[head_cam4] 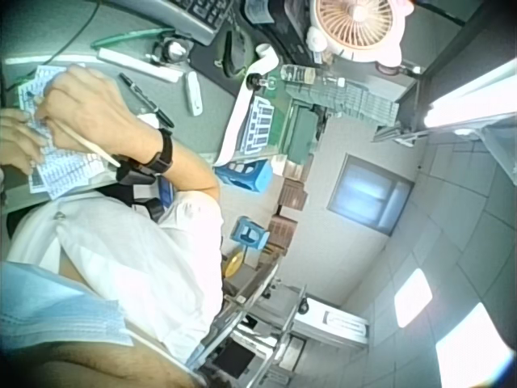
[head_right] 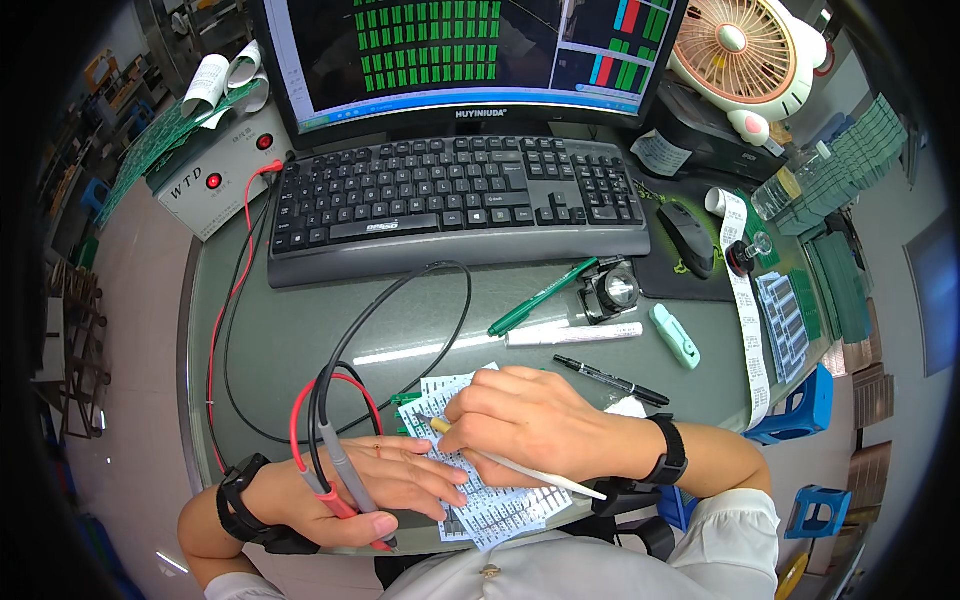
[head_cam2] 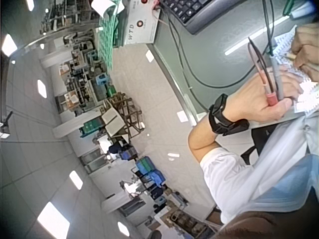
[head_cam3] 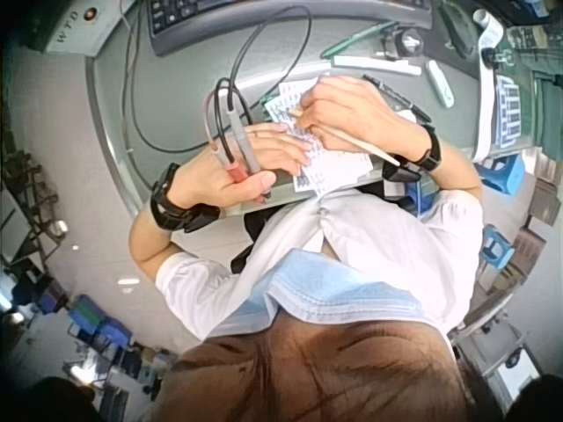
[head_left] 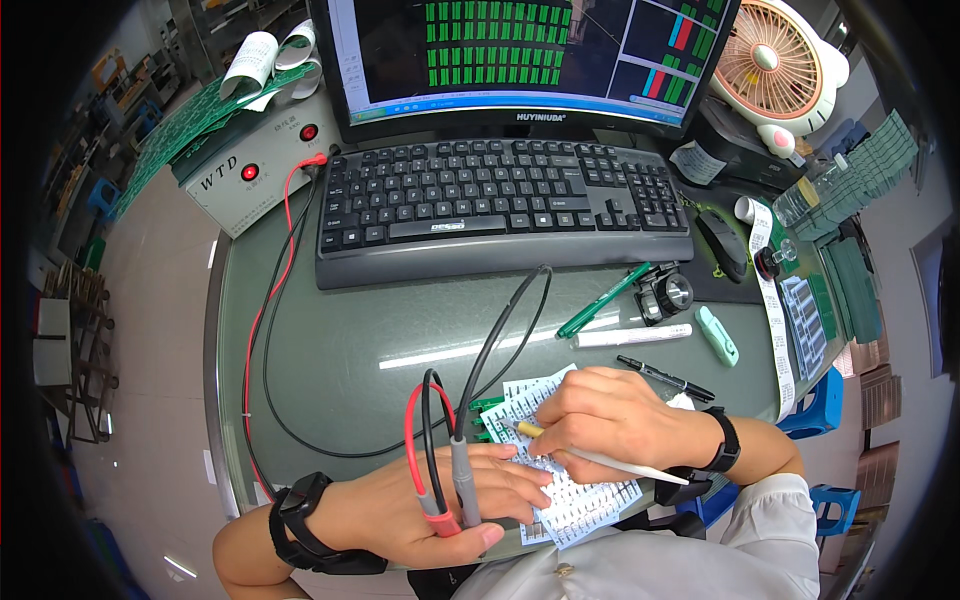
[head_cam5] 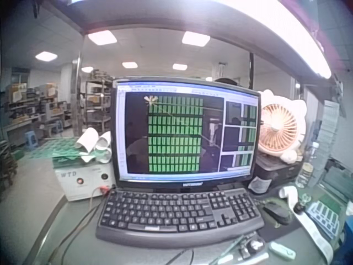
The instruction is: Testing and marking small circuit board components using electronic probes and a pen.
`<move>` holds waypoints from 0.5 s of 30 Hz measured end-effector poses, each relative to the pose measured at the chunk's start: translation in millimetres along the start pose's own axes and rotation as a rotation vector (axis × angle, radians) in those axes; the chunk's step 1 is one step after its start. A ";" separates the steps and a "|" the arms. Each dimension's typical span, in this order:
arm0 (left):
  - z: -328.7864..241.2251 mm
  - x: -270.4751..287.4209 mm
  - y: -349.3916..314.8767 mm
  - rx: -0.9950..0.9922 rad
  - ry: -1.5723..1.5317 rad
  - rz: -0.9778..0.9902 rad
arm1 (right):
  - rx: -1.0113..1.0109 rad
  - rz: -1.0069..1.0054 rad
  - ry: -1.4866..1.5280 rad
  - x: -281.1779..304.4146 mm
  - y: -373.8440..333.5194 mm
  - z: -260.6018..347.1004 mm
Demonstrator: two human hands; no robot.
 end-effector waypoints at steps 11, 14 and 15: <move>0.5 0.9 -1.5 0.013 0.014 0.098 | -0.401 -0.102 0.371 5.8 -3.7 -0.8; -0.2 0.2 -0.9 0.012 -0.007 -0.007 | -0.300 -0.105 0.310 0.5 -6.6 -6.2; -0.1 1.9 -0.8 0.011 0.002 0.048 | -0.265 -0.123 0.272 -0.8 -7.8 -6.7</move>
Point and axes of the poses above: each hand's wrist, its own y-axis towards the middle knuckle, its own x-axis out of the back of the hand, z = x × y, the point moved 2 cm from there along y, towards the middle knuckle, and after that the axes turned 10 degrees about y, right-handed, at the moved point
